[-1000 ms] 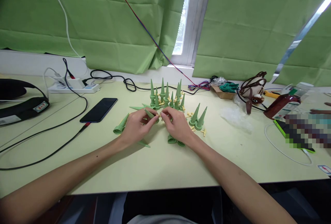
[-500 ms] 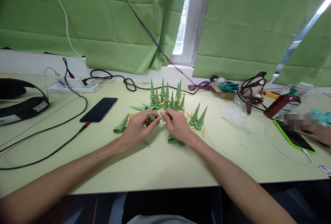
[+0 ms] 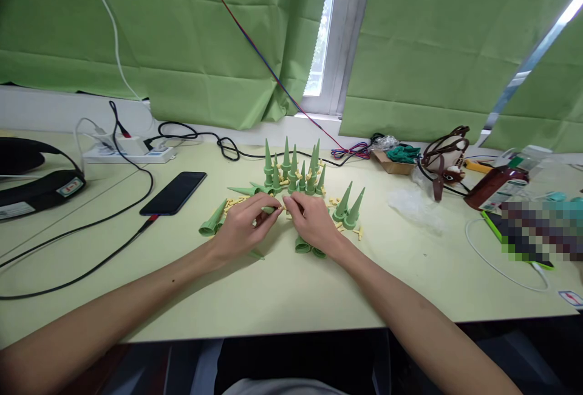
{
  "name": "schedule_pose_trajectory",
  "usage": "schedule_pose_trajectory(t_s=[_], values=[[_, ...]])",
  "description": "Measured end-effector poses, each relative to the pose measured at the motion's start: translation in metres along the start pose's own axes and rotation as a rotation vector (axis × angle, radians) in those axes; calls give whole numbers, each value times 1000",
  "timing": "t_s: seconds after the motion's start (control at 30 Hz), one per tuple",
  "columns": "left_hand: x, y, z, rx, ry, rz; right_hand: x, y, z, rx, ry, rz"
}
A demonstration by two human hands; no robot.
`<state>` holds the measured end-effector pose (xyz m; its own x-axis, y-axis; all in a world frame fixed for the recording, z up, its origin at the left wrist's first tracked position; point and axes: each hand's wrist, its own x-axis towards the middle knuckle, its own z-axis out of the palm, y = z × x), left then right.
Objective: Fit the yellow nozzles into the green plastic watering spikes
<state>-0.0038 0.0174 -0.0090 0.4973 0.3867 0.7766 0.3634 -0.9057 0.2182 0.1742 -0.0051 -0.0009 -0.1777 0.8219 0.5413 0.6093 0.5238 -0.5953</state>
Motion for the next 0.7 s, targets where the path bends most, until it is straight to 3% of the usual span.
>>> schedule_pose_trajectory(t_s=[0.3,0.7], values=[[-1,0,-1,96,35,38,-1,-1,-2,130,-65,8],[-2,2,0,103,14,63,-1,-1,-1,28,-24,-10]])
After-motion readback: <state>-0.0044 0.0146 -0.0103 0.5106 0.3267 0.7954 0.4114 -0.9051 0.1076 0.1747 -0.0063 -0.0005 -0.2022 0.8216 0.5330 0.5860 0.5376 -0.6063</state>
